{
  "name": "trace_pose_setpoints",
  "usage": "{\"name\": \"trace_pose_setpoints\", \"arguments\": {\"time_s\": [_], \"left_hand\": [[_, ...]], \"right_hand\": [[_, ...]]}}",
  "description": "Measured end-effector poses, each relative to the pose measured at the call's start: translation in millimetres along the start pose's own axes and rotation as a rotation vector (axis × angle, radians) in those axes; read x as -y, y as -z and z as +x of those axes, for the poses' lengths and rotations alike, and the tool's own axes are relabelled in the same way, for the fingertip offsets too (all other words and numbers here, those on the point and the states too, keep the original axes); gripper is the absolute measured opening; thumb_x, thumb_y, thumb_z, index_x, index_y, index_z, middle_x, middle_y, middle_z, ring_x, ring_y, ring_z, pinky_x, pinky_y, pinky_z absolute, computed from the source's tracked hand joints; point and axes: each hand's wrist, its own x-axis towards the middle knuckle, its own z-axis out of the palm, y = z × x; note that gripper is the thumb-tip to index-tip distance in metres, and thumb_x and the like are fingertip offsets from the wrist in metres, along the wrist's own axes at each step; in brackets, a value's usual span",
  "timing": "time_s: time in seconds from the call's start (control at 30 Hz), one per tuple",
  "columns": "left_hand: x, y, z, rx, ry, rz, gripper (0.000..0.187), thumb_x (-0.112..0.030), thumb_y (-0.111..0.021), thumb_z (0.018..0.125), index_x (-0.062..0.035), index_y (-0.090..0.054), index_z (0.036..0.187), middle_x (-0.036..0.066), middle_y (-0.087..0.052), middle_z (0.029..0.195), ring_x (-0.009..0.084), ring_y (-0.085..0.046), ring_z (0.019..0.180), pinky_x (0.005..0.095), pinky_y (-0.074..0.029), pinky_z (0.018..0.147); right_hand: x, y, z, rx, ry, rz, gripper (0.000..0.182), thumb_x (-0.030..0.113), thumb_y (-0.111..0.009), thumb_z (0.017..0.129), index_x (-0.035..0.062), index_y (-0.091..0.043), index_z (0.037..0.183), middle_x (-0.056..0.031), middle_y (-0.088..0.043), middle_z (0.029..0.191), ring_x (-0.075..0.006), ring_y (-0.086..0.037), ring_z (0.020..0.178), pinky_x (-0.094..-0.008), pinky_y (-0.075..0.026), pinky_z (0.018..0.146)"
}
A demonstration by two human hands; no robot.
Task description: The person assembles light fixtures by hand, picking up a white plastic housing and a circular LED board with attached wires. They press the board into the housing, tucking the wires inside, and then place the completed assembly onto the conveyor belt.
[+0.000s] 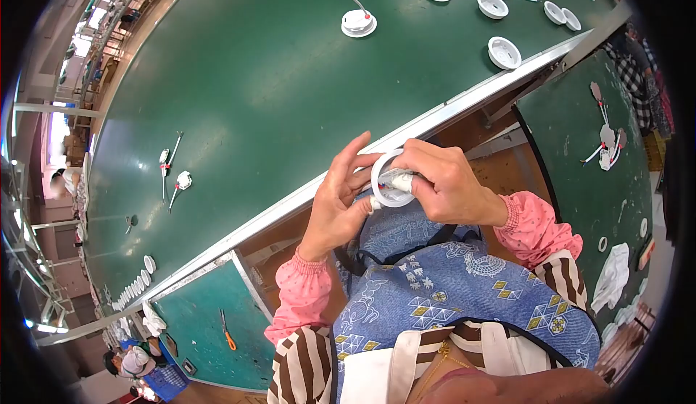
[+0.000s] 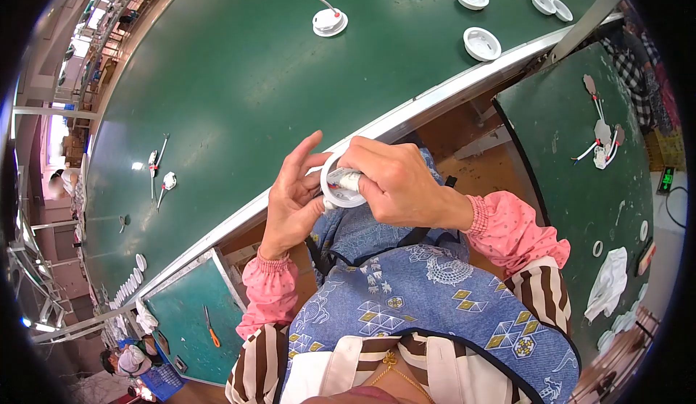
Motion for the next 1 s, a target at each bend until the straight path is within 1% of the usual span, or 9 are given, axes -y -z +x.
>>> {"name": "trace_pose_setpoints", "arguments": {"time_s": [0.23, 0.27, 0.37, 0.6, 0.67, 0.77, 0.9, 0.97, 1.0], "left_hand": [[24, 15, 6, 0.148, -0.033, 0.559, 0.029, -0.012, -0.071, 0.091, 0.0025, -0.068, 0.115, 0.012, -0.072, 0.101, 0.0171, -0.068, 0.098, 0.0299, -0.052, 0.085], [24, 8, 7, 0.107, -0.139, 0.494, 0.025, -0.020, -0.068, 0.096, -0.0002, -0.071, 0.110, 0.011, -0.073, 0.093, 0.0144, -0.064, 0.084, 0.0276, -0.050, 0.074], [18, 6, 2, 0.133, -0.046, 0.425, 0.024, -0.021, -0.067, 0.097, -0.0003, -0.070, 0.111, 0.010, -0.072, 0.090, 0.0141, -0.063, 0.077, 0.0281, -0.050, 0.070], [24, 7, 1, 0.106, -0.169, 0.463, 0.019, -0.013, -0.065, 0.098, 0.0011, -0.072, 0.109, 0.006, -0.070, 0.081, 0.0133, -0.064, 0.071, 0.0281, -0.050, 0.065], [23, 11, 0, 0.117, -0.062, 0.426, 0.017, -0.011, -0.065, 0.098, 0.0003, -0.072, 0.109, 0.006, -0.070, 0.081, 0.0129, -0.064, 0.071, 0.0279, -0.051, 0.065], [20, 10, -1, 0.101, -0.026, 0.407, 0.016, -0.011, -0.064, 0.098, -0.0005, -0.073, 0.107, 0.006, -0.070, 0.081, 0.0129, -0.064, 0.071, 0.0280, -0.051, 0.064], [20, 8, -4, 0.108, -0.055, 0.444, 0.016, -0.011, -0.063, 0.099, -0.0002, -0.072, 0.106, 0.006, -0.070, 0.078, 0.0143, -0.065, 0.068, 0.0284, -0.050, 0.062], [11, 2, -6, 0.167, -0.045, 0.467, 0.016, -0.008, -0.059, 0.099, 0.0003, -0.071, 0.105, 0.006, -0.069, 0.077, 0.0155, -0.065, 0.068, 0.0291, -0.050, 0.061], [1, -1, -6, 0.192, -0.027, 0.482, 0.016, -0.007, -0.058, 0.099, 0.0004, -0.071, 0.105, 0.007, -0.069, 0.077, 0.0157, -0.065, 0.067, 0.0292, -0.050, 0.061]], "right_hand": [[-9, 5, -7, -0.017, 0.021, 0.042, 0.026, -0.008, -0.059, 0.072, -0.0001, -0.061, 0.097, -0.0140, -0.060, 0.087, -0.0354, -0.063, 0.071, -0.0434, -0.049, 0.059], [-8, 5, -9, -0.024, 0.024, 0.046, 0.027, -0.008, -0.059, 0.071, -0.0001, -0.061, 0.097, -0.0138, -0.060, 0.087, -0.0352, -0.063, 0.071, -0.0430, -0.049, 0.058], [7, 7, -9, -0.107, 0.042, -0.091, 0.026, -0.009, -0.061, 0.070, 0.0002, -0.060, 0.095, -0.0133, -0.059, 0.086, -0.0344, -0.064, 0.070, -0.0422, -0.049, 0.057], [16, 9, -13, -0.056, 0.050, -0.099, 0.031, -0.009, -0.064, 0.068, 0.0000, -0.061, 0.097, -0.0124, -0.056, 0.083, -0.0337, -0.060, 0.064, -0.0395, -0.047, 0.053], [14, 10, -12, -0.042, 0.009, -0.095, 0.030, -0.009, -0.065, 0.068, 0.0001, -0.062, 0.097, -0.0124, -0.055, 0.082, -0.0334, -0.061, 0.066, -0.0399, -0.048, 0.055], [11, 20, -9, -0.038, 0.026, -0.114, 0.042, -0.003, -0.073, 0.067, 0.0031, -0.063, 0.108, -0.0146, -0.058, 0.099, -0.0349, -0.063, 0.089, -0.0440, -0.050, 0.071], [28, 31, 1, 0.050, 0.129, -0.258, 0.067, 0.009, -0.084, 0.064, 0.0076, -0.058, 0.126, -0.0162, -0.052, 0.125, -0.0394, -0.050, 0.119, -0.0514, -0.045, 0.087], [20, 22, -1, 0.211, 0.128, -0.262, 0.079, 0.016, -0.088, 0.063, 0.0079, -0.053, 0.134, -0.0153, -0.049, 0.133, -0.0410, -0.043, 0.128, -0.0527, -0.044, 0.087], [17, 19, 1, 0.215, 0.134, -0.250, 0.068, 0.011, -0.086, 0.065, 0.0058, -0.056, 0.125, -0.0161, -0.052, 0.124, -0.0399, -0.051, 0.118, -0.0495, -0.047, 0.085]]}}
